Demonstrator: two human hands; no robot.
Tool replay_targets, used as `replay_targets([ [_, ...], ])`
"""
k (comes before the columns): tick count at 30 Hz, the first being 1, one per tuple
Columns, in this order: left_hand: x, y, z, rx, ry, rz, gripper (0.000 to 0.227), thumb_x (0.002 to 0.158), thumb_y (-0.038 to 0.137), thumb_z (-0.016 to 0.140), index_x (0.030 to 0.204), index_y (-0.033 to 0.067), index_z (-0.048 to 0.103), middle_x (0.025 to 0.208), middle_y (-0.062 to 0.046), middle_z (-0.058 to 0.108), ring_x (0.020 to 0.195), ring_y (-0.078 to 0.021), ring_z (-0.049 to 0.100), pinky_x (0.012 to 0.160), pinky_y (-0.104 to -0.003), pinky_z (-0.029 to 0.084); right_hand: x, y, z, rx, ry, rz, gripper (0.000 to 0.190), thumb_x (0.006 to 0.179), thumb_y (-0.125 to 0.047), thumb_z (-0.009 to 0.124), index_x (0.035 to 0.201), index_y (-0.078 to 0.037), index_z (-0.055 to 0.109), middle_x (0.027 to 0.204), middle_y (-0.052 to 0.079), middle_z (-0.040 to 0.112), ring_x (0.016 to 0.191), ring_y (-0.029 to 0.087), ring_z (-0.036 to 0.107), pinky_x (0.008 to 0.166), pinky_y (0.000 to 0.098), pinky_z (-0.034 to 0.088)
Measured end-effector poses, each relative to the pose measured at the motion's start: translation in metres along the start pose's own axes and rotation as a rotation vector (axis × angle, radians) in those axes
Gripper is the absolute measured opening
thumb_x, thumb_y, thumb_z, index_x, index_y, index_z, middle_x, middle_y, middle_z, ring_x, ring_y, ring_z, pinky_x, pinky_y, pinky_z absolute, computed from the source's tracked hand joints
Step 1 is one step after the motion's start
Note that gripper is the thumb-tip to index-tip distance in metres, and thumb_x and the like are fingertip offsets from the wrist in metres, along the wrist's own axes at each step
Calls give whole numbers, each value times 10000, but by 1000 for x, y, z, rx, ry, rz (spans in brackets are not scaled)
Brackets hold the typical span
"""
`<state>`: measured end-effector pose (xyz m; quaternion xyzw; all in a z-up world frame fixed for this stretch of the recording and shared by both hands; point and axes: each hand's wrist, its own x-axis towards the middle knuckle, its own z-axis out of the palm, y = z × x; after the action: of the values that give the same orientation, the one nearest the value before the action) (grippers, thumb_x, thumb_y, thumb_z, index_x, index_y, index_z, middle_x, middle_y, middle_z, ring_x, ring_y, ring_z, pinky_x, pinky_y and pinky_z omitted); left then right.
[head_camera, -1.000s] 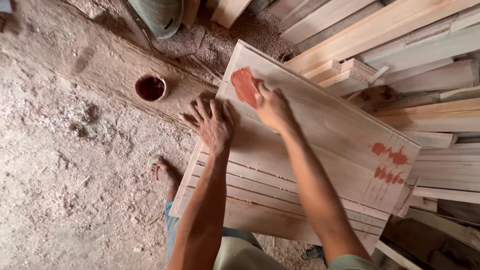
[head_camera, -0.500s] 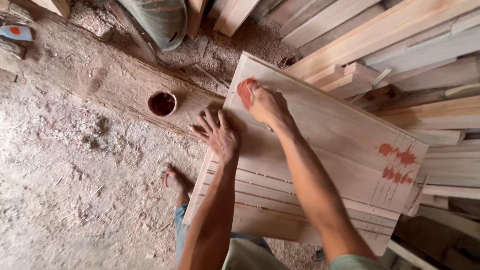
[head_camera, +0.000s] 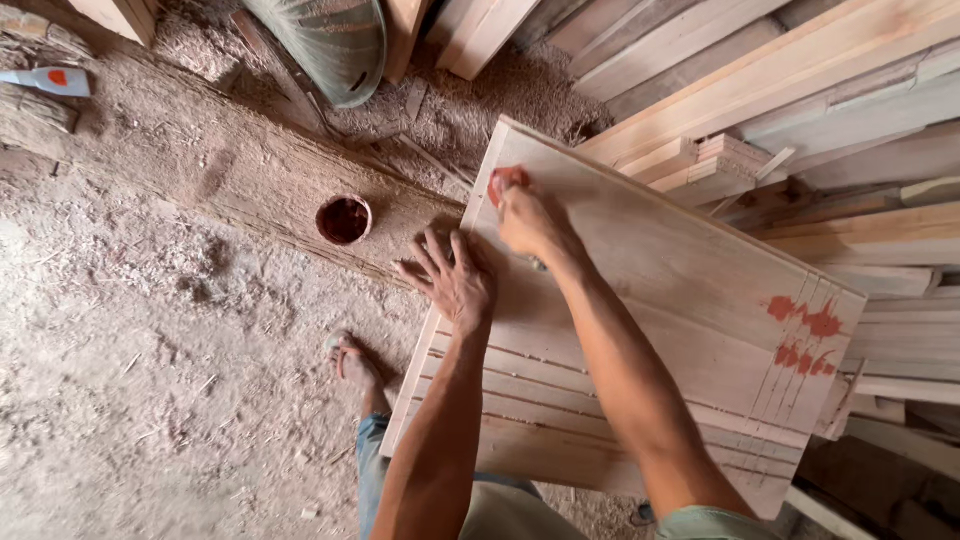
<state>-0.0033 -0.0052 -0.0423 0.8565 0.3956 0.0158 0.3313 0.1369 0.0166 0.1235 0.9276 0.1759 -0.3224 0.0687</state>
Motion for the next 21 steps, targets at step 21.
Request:
replay_targets([
  [21, 2, 5, -16, -40, 4, -25, 463, 1017, 338, 412, 1402, 169, 605, 1633, -199, 339, 1539, -465, 192, 1198, -709, -65, 6, 41, -34, -312, 31, -284, 176, 1018, -195, 536, 1064, -127, 691, 965, 134, 729, 915, 337, 709, 739, 495, 572],
])
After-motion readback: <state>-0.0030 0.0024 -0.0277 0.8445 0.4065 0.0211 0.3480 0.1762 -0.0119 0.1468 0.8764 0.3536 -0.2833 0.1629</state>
